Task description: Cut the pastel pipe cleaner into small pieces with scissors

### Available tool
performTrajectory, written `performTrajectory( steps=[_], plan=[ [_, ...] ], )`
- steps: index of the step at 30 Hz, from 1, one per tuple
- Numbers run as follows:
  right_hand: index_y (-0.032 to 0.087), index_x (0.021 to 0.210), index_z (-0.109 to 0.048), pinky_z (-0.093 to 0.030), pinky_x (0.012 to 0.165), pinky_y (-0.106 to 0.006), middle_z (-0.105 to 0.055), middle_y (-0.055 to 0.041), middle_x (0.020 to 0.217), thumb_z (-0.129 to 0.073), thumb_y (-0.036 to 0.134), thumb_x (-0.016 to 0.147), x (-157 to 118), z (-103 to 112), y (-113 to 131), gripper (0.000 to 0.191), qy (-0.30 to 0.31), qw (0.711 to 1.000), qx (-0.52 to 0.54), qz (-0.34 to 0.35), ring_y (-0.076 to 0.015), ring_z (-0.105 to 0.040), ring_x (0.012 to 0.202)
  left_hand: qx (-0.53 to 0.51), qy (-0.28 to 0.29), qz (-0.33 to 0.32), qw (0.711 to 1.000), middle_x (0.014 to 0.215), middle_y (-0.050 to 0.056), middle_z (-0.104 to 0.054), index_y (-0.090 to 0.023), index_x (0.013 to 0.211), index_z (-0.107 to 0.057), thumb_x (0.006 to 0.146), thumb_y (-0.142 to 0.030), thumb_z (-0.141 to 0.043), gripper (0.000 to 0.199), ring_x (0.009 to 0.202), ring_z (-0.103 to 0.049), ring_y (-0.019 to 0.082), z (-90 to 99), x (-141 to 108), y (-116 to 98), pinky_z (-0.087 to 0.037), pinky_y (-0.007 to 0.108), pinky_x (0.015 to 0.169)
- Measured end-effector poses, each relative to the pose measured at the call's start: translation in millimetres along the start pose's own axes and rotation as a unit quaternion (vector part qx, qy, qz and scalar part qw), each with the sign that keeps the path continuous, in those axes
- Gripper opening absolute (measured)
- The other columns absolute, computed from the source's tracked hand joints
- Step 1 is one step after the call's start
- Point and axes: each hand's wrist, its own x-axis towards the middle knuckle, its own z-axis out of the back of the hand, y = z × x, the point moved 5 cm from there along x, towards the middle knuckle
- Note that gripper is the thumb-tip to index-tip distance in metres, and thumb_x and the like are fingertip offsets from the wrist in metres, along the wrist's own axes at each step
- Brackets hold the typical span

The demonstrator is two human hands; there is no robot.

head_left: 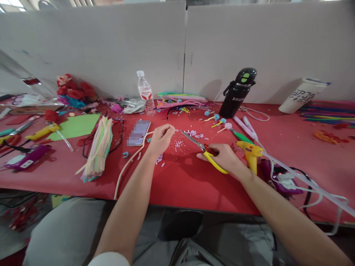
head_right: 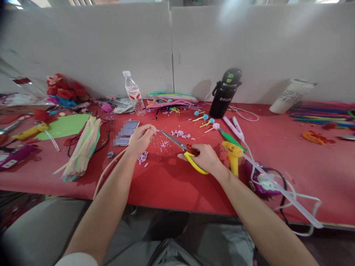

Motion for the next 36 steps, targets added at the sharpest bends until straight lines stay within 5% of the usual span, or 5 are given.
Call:
performTrajectory(
  steps=[11, 36],
  plan=[
    [0.019, 0.058, -0.035, -0.022, 0.045, -0.022, -0.029, 0.0047, 0.056, -0.065, 0.066, 0.070, 1, 1, 0, 0.057, -0.020, 0.999, -0.025, 0.014, -0.0091, -0.024, 0.055, 0.036, -0.003, 0.010, 0.999, 0.055, -0.003, -0.038, -0.018, 0.063, -0.047, 0.090, -0.040, -0.047, 0.035, 0.050, -0.036, 0.009, -0.6, -2, -3, -0.026, 0.024, 0.047],
    [0.018, 0.056, -0.038, -0.022, 0.045, -0.022, -0.030, 0.0044, 0.055, -0.064, 0.066, 0.070, 1, 0, -2, 0.056, -0.020, 0.999, -0.032, 0.017, -0.0092, -0.023, 0.055, 0.050, 0.007, -0.016, 0.999, 0.053, -0.003, -0.042, -0.018, 0.060, -0.045, 0.091, -0.040, -0.048, 0.038, 0.049, -0.037, 0.009, -5.1, -3, -11, -0.027, 0.024, 0.047]
  ],
)
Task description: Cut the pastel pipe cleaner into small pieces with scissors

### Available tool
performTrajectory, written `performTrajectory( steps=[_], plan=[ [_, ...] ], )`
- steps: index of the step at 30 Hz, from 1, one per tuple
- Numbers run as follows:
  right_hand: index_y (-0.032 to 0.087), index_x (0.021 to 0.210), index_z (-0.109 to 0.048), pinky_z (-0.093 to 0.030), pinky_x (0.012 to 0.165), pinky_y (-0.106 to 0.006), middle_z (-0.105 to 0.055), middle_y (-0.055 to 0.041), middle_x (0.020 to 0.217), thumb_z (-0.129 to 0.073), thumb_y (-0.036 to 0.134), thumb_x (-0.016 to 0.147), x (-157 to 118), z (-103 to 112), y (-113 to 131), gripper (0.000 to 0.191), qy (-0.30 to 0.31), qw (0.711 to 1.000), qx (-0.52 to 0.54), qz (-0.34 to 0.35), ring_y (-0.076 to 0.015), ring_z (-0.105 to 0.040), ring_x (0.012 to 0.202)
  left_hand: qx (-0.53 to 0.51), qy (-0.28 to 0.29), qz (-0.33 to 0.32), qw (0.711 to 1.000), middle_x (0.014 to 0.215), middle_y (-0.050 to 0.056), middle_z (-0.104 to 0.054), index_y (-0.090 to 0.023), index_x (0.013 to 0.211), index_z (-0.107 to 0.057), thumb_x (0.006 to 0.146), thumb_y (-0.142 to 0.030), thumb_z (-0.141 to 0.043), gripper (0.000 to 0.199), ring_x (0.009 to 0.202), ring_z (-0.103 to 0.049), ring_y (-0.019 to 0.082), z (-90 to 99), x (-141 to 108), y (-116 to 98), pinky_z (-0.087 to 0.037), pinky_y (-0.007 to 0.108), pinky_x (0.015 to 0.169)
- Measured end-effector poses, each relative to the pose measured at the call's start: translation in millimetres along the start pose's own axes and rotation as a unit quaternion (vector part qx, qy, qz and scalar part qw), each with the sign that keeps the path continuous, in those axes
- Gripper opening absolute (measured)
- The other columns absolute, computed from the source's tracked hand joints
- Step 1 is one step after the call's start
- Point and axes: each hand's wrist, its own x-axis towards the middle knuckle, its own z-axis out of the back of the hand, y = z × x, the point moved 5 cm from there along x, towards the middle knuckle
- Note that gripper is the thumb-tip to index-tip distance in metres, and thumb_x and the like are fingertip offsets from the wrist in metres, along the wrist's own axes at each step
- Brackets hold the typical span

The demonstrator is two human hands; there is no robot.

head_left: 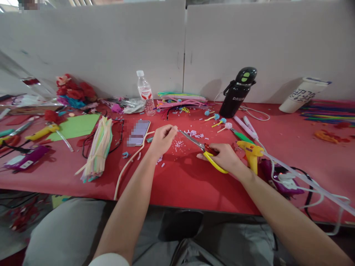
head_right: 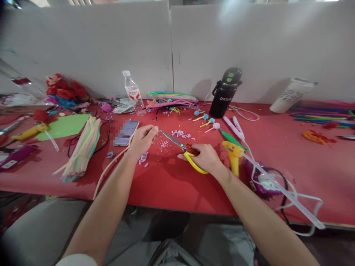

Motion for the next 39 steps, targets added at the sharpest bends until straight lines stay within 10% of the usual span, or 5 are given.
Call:
performTrajectory(
  steps=[39],
  plan=[
    [0.019, 0.057, -0.036, -0.022, 0.046, -0.023, -0.030, 0.0044, 0.056, -0.066, 0.066, 0.069, -1.1, 0.0, 0.9, 0.057, 0.008, 0.999, 0.031, -0.011, -0.0096, -0.025, 0.055, -0.016, 0.006, -0.011, 1.000, 0.059, -0.001, -0.050, -0.017, 0.068, -0.054, 0.092, -0.039, -0.049, 0.033, 0.055, -0.046, 0.011, 2.9, -0.3, -2.4, -0.034, 0.026, 0.053]
  ],
)
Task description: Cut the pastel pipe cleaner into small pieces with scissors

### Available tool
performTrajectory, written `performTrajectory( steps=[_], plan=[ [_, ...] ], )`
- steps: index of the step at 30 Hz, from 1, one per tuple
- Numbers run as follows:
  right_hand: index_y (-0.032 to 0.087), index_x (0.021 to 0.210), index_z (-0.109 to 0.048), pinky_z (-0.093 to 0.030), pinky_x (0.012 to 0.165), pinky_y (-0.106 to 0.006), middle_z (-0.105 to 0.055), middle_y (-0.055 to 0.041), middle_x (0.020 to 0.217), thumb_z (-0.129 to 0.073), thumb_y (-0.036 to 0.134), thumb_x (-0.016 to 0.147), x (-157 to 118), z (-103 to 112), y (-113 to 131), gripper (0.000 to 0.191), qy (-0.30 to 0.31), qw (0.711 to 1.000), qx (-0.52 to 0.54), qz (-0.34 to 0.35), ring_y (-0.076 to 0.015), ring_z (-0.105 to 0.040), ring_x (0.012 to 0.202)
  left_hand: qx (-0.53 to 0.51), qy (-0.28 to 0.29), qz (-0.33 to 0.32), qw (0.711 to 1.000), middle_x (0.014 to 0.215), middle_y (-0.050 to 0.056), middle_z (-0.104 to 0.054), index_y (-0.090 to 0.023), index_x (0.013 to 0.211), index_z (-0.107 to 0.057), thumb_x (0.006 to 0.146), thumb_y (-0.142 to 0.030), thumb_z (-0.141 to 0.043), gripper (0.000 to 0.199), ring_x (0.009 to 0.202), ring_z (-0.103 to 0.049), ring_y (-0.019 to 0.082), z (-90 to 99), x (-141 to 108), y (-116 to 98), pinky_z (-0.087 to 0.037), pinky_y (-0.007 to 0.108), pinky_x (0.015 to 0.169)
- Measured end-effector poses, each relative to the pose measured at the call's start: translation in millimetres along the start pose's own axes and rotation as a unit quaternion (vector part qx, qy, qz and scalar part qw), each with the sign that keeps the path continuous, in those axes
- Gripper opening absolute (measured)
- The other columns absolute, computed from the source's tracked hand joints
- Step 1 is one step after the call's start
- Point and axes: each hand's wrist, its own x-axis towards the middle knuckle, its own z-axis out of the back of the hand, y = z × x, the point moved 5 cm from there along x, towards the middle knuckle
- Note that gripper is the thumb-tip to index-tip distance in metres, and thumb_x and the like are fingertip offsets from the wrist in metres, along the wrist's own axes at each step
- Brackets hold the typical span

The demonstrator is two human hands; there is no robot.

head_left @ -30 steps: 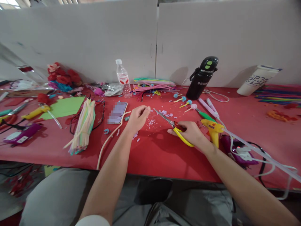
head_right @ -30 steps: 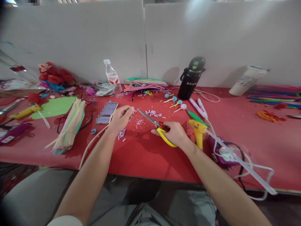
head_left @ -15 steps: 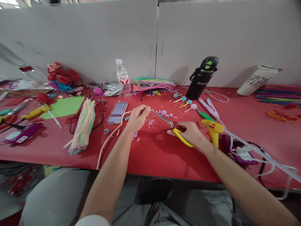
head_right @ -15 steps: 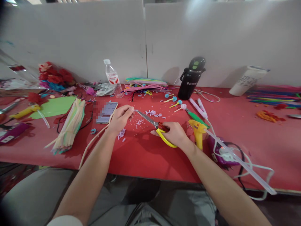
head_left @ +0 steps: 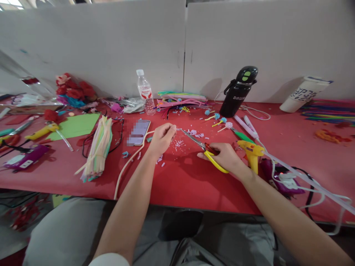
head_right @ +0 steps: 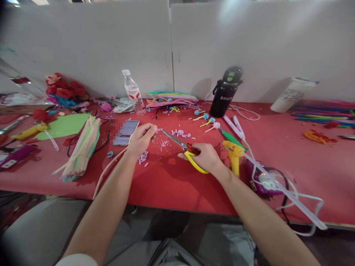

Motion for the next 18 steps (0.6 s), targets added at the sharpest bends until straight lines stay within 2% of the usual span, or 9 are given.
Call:
performTrajectory(
  steps=[18],
  plan=[
    [0.018, 0.057, -0.036, -0.022, 0.046, -0.022, -0.030, 0.0050, 0.055, -0.067, 0.065, 0.069, 1.3, -0.8, -2.7, 0.057, 0.007, 1.000, -0.023, 0.000, -0.0090, -0.025, 0.055, -0.002, 0.010, -0.011, 1.000, 0.060, -0.001, -0.049, -0.016, 0.068, -0.053, 0.093, -0.038, -0.048, 0.033, 0.056, -0.045, 0.010, -2.1, 0.8, 1.5, -0.033, 0.025, 0.053]
  ],
)
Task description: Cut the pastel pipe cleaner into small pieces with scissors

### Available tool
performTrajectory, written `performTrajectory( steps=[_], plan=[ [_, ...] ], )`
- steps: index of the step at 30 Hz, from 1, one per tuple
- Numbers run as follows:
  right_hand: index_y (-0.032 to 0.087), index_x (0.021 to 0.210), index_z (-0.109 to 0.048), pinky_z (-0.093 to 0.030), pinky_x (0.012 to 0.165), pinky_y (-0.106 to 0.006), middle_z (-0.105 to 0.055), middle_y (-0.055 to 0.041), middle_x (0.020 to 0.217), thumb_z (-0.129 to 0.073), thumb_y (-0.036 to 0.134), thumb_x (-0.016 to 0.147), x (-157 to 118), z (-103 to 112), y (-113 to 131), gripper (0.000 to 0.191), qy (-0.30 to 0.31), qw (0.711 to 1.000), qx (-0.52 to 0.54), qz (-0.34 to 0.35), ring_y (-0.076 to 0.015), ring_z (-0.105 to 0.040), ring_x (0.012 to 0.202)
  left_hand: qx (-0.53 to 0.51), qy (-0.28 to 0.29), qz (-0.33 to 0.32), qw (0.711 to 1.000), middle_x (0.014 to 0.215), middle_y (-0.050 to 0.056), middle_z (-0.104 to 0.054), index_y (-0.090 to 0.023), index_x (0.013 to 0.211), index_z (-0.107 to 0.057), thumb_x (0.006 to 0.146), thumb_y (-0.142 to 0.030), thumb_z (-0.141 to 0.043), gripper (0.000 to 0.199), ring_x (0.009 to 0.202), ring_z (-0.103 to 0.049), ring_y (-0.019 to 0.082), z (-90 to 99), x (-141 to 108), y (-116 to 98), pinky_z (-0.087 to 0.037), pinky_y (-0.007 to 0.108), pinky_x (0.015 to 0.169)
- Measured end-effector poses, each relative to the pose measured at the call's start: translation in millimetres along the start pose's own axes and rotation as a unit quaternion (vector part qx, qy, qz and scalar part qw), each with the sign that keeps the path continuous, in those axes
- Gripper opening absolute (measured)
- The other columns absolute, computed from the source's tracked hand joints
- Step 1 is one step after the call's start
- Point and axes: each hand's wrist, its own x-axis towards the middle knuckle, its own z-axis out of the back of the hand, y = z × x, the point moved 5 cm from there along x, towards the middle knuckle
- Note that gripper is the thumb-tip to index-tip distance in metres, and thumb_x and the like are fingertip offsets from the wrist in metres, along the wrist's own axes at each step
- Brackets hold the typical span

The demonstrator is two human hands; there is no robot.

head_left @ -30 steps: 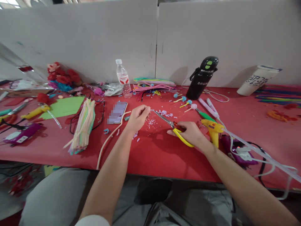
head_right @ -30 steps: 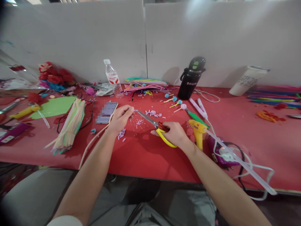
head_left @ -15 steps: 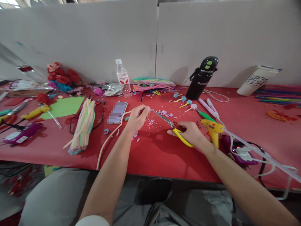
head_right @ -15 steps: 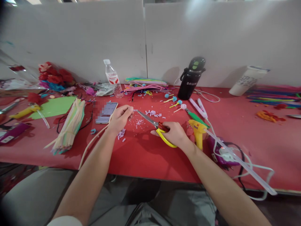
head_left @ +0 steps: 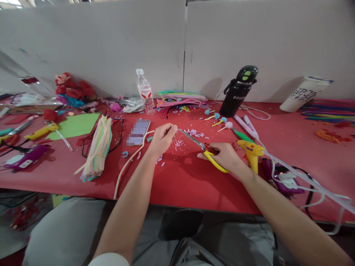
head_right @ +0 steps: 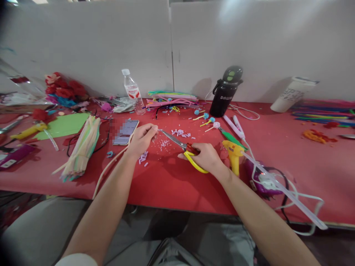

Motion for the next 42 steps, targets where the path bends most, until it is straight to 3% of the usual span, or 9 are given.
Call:
performTrajectory(
  steps=[26, 42],
  plan=[
    [0.017, 0.055, -0.041, -0.020, 0.045, -0.023, -0.032, 0.0042, 0.053, -0.062, 0.069, 0.071, 0.6, 1.3, 2.6, 0.058, -0.013, 1.000, -0.010, 0.019, -0.0086, -0.025, 0.053, 0.034, -0.017, 0.005, 0.999, 0.062, -0.001, -0.054, -0.016, 0.073, -0.058, 0.090, -0.037, -0.053, 0.027, 0.058, -0.049, 0.012, 2.6, -0.9, -1.7, -0.036, 0.025, 0.055],
    [0.019, 0.056, -0.034, -0.020, 0.045, -0.023, -0.028, 0.0047, 0.055, -0.064, 0.066, 0.071, -0.9, 1.9, 4.7, 0.058, -0.006, 1.000, 0.003, 0.010, -0.0088, -0.023, 0.054, 0.037, -0.006, -0.001, 0.999, 0.065, 0.001, -0.056, -0.016, 0.075, -0.059, 0.090, -0.037, -0.052, 0.026, 0.059, -0.051, 0.012, 2.6, -0.6, -3.3, -0.037, 0.025, 0.056]
  ],
)
